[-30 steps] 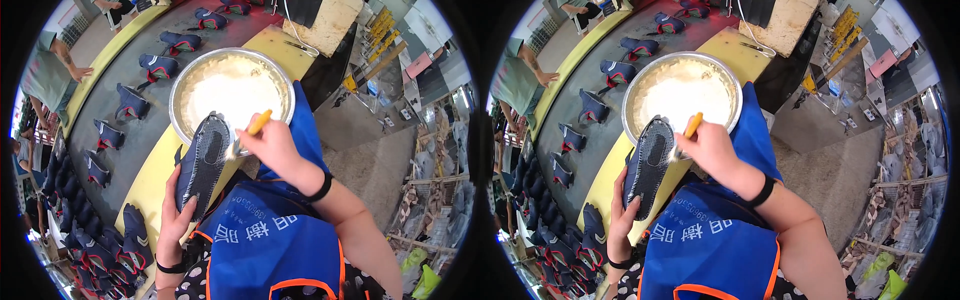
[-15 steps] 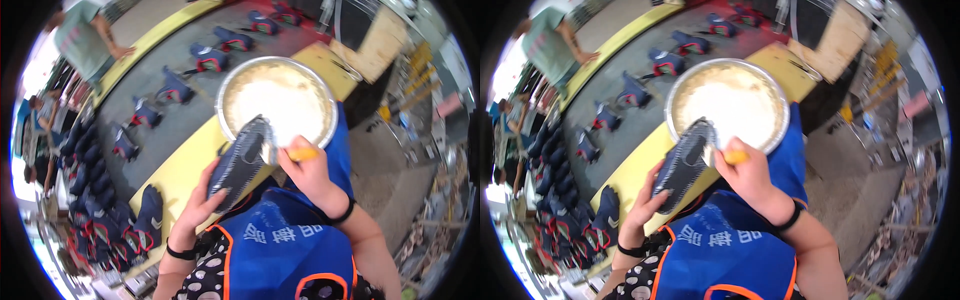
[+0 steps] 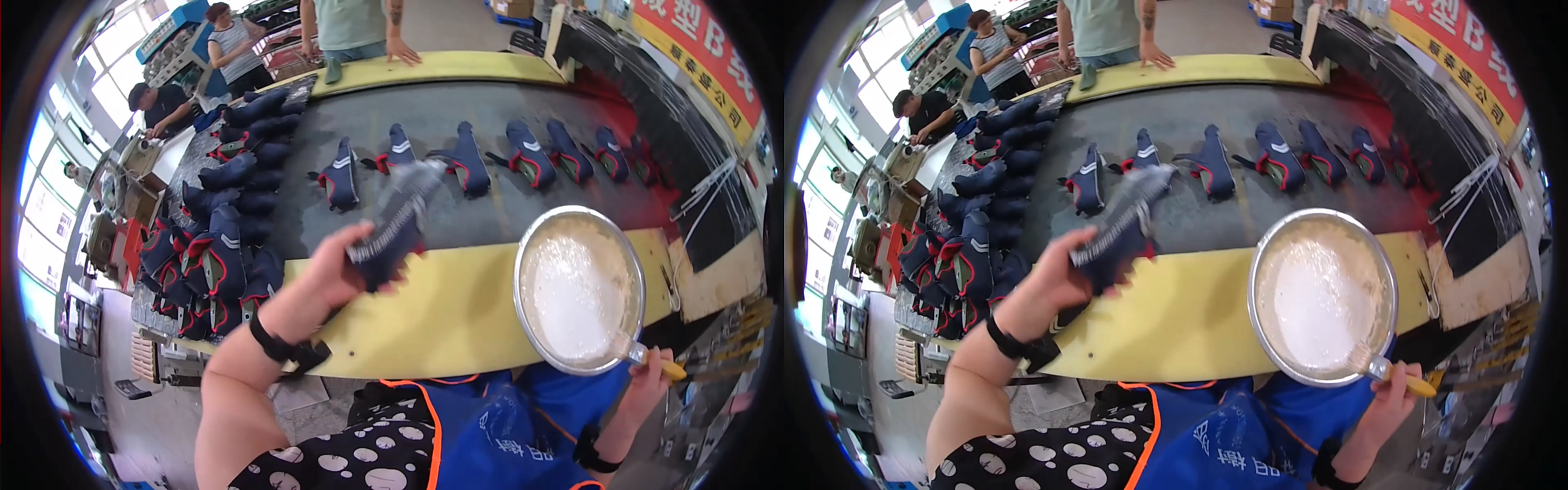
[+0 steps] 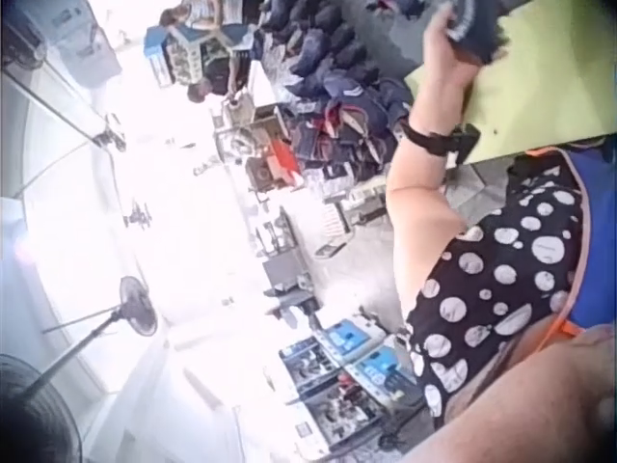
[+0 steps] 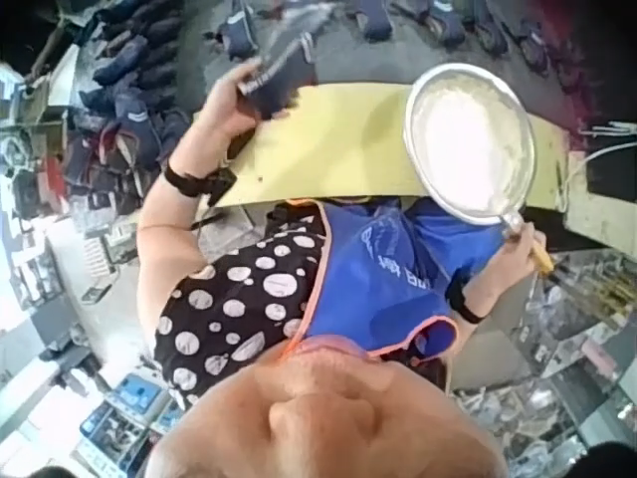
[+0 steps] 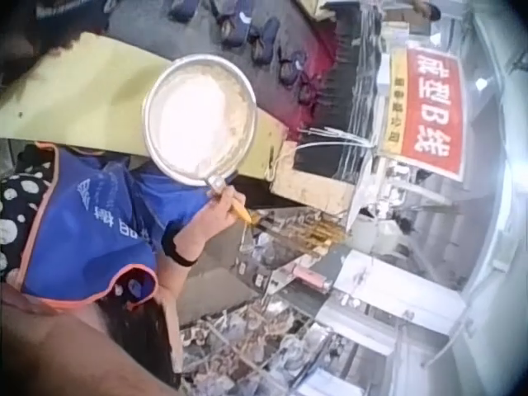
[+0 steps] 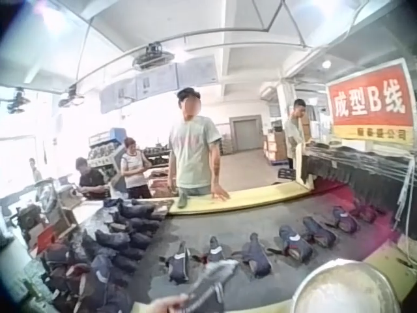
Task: The worker applies adhesive to the soles of shoes using a brush and then places the prepared shoes onto a conveyor belt for further processing in a manufacturing line.
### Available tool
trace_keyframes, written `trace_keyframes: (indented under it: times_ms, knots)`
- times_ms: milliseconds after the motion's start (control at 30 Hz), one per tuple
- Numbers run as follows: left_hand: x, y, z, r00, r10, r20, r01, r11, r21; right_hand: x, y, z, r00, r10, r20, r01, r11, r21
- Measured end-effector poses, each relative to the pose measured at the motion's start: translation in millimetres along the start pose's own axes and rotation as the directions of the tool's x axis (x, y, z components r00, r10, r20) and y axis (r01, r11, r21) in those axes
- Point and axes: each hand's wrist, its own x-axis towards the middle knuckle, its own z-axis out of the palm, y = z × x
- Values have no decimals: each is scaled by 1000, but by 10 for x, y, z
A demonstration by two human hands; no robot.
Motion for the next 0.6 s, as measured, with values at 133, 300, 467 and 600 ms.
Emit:
trace_keyframes:
  times_ms: [133,300,467,600]
  knots:
    - [541,1197,-539,907,180,-380,-55,947,317,104,77,-47,997,16,-80,-19,999,-37]
    - [1215,1994,-1584,671,408,-620,-92,875,476,74,114,42,1000,-9,-19,7,993,-117]
    - [1542,1888,-2547,302,789,-535,444,380,811,23,-30,148,998,-28,-63,11,967,-255]
    - [1598,1433,-2895,138,888,-438,687,233,689,6,-189,245,993,-66,-97,35,956,-290]
